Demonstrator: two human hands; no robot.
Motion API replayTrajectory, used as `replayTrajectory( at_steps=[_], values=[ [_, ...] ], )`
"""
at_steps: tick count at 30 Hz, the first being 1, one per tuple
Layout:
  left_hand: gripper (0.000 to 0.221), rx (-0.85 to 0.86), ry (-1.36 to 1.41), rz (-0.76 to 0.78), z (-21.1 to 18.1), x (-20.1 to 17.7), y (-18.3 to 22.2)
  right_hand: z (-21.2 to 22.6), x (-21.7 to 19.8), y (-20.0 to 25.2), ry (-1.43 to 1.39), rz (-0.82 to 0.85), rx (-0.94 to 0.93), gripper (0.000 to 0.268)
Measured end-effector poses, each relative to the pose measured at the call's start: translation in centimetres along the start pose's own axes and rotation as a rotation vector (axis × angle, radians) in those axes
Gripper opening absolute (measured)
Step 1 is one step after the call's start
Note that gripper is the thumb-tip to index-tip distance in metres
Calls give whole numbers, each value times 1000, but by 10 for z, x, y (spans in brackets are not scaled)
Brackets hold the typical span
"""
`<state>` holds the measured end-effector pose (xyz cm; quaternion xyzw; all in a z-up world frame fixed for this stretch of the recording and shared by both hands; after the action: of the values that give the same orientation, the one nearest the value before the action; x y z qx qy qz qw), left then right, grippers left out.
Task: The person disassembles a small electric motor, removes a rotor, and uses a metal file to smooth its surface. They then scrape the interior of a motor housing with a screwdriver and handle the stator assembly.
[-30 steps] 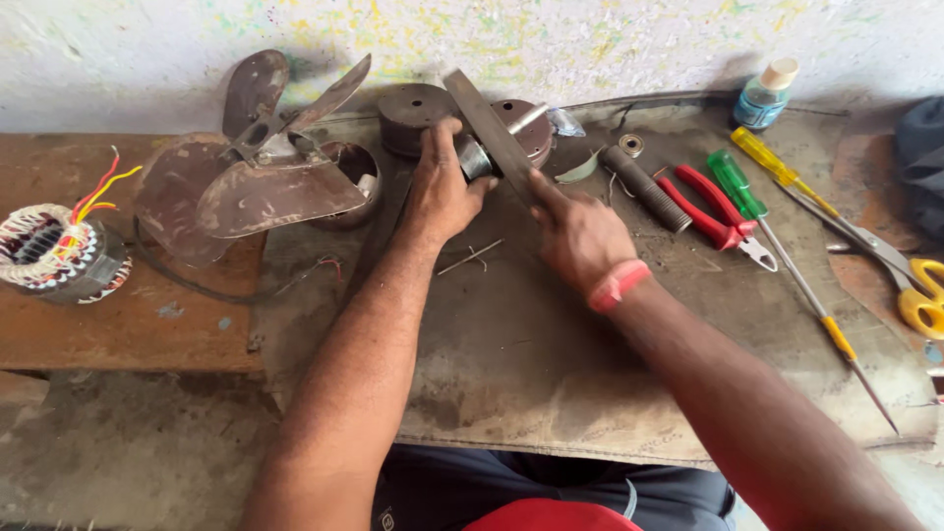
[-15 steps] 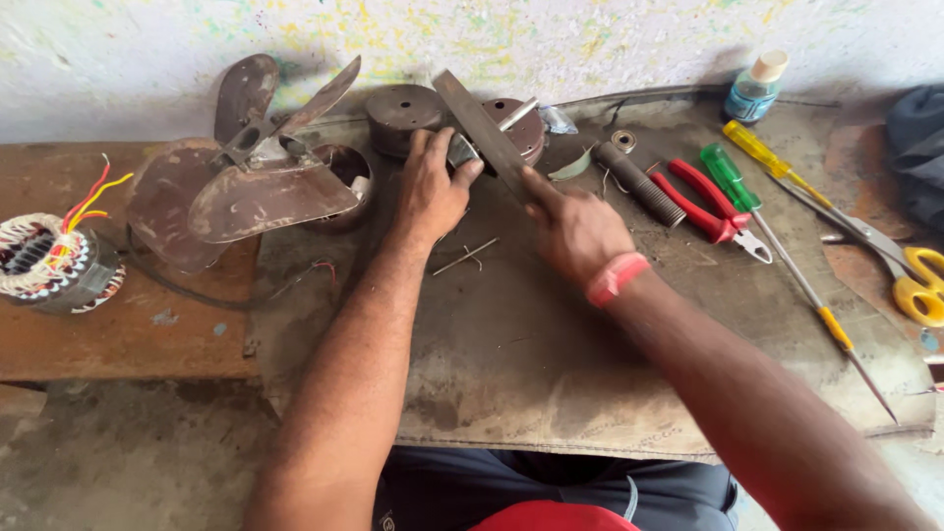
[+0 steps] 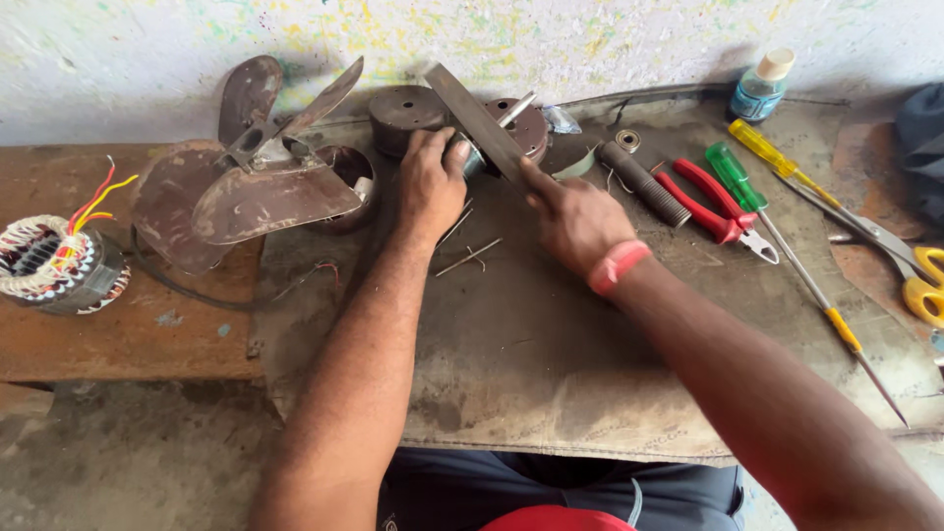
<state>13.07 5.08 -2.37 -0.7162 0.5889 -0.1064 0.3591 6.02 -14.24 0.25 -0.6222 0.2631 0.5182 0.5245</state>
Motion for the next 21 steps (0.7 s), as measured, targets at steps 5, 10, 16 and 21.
replayTrajectory(
  at_steps=[5, 10, 16, 21],
  values=[
    [23, 48, 63, -18, -10, -4, -5, -21, -17, 55, 58, 127, 56, 47],
    [23, -124, 2, 8, 5, -2, -3, -12, -14, 23, -38, 15, 6, 44],
    [44, 18, -11, 40, -6, 1, 1, -4, -17, 22, -52, -42, -69, 44],
    [70, -52, -52, 107, -3, 4, 4, -14, -26, 48, 8, 22, -17, 44]
  ],
)
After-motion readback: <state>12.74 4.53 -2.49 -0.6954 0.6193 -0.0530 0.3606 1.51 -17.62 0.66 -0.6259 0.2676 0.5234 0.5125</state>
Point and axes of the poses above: each hand's wrist, its own y-axis away from the middle knuckle, its own x-axis out of the palm, z = x × y, the point moved 9 cm from there along -y, towards the middle knuckle, and after that the axes turned 14 degrees about y, right-handed, at the moved point
